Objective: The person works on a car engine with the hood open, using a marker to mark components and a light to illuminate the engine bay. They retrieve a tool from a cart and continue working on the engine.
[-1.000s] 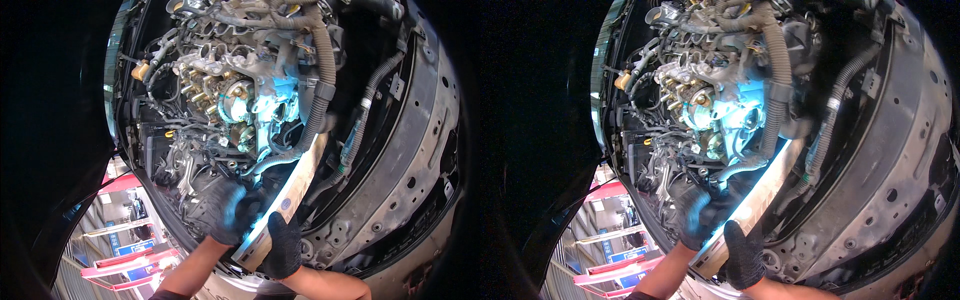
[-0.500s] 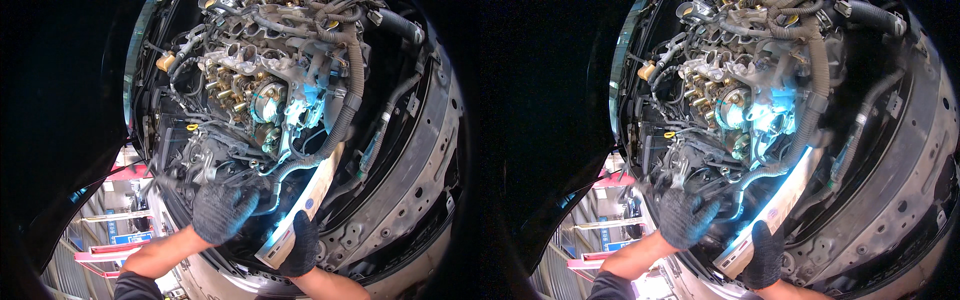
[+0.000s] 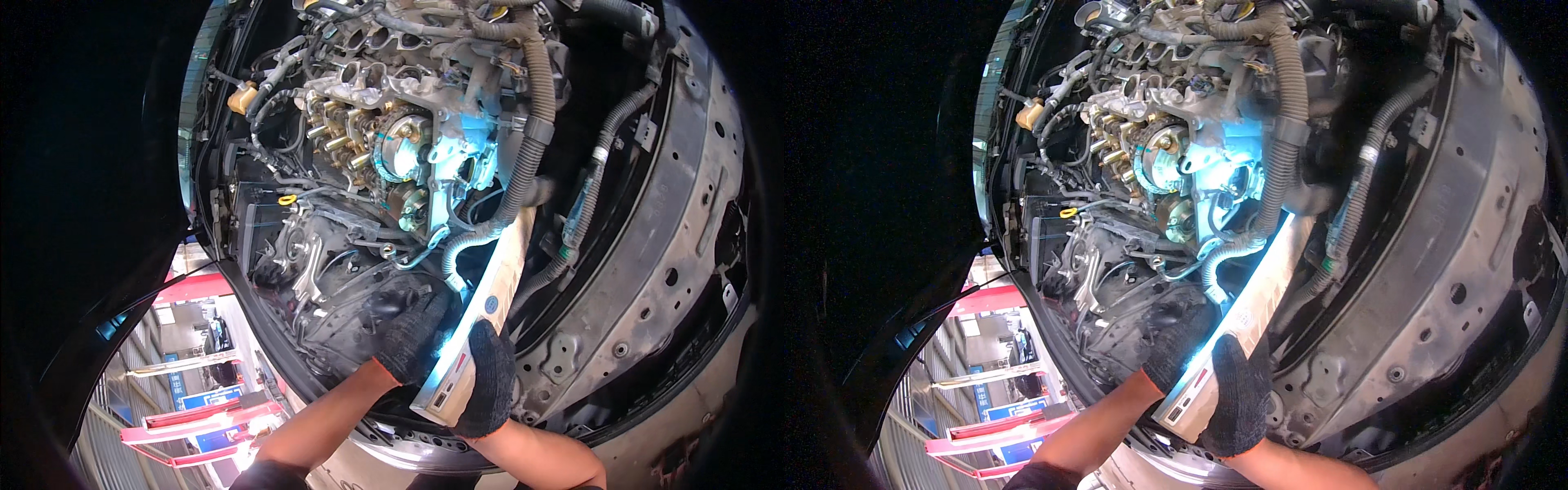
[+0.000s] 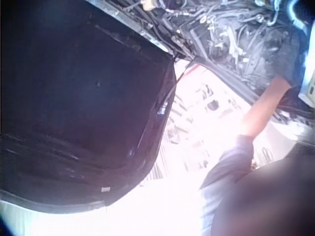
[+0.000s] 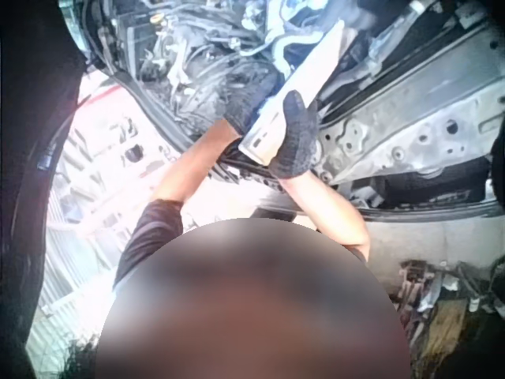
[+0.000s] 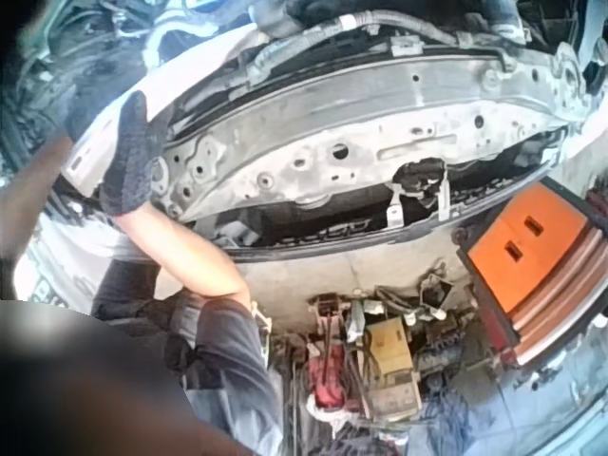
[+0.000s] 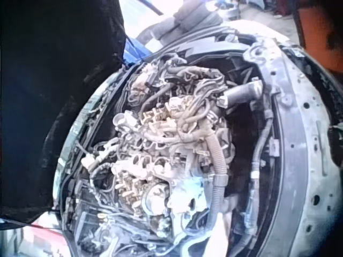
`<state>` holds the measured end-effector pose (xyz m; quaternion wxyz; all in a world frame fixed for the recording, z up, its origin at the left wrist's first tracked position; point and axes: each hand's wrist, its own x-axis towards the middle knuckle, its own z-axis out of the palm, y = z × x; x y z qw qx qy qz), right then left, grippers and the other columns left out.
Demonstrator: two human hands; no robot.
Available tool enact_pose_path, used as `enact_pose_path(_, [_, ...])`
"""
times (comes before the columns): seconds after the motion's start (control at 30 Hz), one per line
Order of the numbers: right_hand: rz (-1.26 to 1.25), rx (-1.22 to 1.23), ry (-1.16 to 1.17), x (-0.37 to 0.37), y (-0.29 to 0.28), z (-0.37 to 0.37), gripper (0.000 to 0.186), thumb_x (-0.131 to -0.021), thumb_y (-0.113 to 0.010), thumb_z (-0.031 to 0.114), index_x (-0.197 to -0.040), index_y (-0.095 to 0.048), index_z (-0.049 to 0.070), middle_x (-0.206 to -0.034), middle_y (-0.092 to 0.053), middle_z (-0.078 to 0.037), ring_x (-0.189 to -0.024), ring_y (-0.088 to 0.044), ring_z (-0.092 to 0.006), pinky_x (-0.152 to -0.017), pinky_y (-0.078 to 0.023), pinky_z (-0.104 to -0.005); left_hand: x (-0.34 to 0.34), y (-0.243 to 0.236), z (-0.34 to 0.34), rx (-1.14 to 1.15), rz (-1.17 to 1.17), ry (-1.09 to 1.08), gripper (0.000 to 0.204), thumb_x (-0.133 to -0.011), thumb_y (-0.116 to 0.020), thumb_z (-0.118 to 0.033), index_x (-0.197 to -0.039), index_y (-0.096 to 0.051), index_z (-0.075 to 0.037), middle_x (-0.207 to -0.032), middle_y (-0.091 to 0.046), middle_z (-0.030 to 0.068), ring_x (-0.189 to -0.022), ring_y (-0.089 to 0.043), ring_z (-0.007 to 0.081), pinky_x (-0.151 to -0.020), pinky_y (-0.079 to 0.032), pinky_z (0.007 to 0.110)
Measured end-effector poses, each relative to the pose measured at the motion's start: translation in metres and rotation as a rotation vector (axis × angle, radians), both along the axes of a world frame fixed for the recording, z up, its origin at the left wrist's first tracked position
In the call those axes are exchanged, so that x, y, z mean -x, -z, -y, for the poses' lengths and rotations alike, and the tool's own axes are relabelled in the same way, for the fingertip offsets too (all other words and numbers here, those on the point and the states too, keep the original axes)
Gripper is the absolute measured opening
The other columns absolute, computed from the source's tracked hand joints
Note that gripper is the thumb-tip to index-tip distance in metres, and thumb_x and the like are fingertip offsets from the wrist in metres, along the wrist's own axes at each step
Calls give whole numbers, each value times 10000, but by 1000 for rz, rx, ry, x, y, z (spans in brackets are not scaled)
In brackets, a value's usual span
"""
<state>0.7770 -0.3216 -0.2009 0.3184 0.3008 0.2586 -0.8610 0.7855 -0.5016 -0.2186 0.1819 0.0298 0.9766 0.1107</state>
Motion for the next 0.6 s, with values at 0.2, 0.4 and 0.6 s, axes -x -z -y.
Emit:
enact_pose_path(0.2, [130, 91, -221, 4, -48, -37, 507, -1101, -676, 149, -1552, -482, 22, -1179, -678, -98, -970, -682, -165, -839, -599, -344, 28, -9, -28, -856, -197, -515, 556, -1097, -645, -64, -1619, -457, -13, -1474, -611, 138, -1182, -715, 222, -1027, -578, 321])
enact_pose_path(0.4, [-389, -284, -309, -62, -116, -43, 784, -1001, -735, 119, -1652, -331, -46, -1454, -579, -253, -1297, -606, -405, -1156, -473, -481, 106, -43, -15, -120, -461, 112, 769, -946, -803, -109, -1623, -459, 13, -1484, -624, 273, -1351, -655, 391, -1176, -506, 502])
enact_pose_path(0.6, [-352, -243, -242, -69, -98, -49, 790, -992, -735, 92, -1656, -329, -45, -1468, -549, -268, -1349, -571, -385, -1153, -468, -480, 120, 7, -36, -386, -132, -136, 508, -1002, -689, 59, -1496, -588, 6, -1474, -680, 190, -1364, -674, 296, -1157, -539, 409])
